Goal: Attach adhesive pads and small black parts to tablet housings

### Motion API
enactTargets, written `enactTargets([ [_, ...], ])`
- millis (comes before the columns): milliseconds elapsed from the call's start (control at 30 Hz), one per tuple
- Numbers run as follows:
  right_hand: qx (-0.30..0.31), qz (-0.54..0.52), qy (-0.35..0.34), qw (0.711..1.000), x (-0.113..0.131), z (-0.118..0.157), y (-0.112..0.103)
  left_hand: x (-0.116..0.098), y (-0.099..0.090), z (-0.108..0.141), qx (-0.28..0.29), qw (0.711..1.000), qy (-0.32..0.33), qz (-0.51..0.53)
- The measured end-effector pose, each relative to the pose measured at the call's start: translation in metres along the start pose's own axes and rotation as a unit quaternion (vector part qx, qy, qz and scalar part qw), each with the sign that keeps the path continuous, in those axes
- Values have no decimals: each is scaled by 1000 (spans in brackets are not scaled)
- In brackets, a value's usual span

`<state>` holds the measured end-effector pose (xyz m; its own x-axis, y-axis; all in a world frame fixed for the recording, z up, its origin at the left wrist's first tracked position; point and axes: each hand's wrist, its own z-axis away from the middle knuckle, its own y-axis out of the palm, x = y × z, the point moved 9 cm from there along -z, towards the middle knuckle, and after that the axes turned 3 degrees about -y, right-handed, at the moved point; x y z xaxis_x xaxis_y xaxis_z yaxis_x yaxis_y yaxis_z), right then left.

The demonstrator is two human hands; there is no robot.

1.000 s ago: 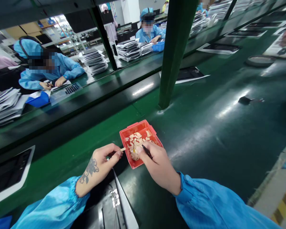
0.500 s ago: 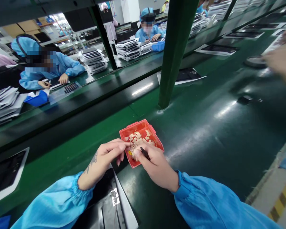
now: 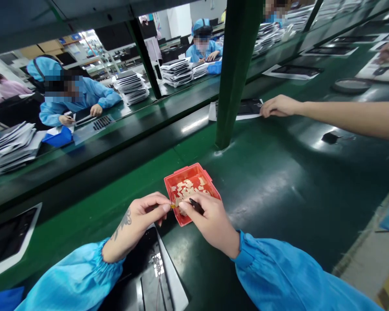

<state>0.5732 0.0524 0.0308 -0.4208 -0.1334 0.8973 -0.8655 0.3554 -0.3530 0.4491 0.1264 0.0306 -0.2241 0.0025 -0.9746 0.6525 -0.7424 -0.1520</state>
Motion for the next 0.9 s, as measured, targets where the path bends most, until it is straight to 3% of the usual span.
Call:
enactTargets([
  [133,-2,-9,-47,999,8,1,2,-15,1,4,-24,992,75,-100],
  [267,26,-26,-37,999,9,0,6,-22,5,7,-28,981,115,-154],
  [600,78,-12,-57,995,12,0,12,-15,7,7,-3,986,83,-147],
  [900,65,25,-99,993,12,2,13,-3,6,5,14,993,35,-108],
])
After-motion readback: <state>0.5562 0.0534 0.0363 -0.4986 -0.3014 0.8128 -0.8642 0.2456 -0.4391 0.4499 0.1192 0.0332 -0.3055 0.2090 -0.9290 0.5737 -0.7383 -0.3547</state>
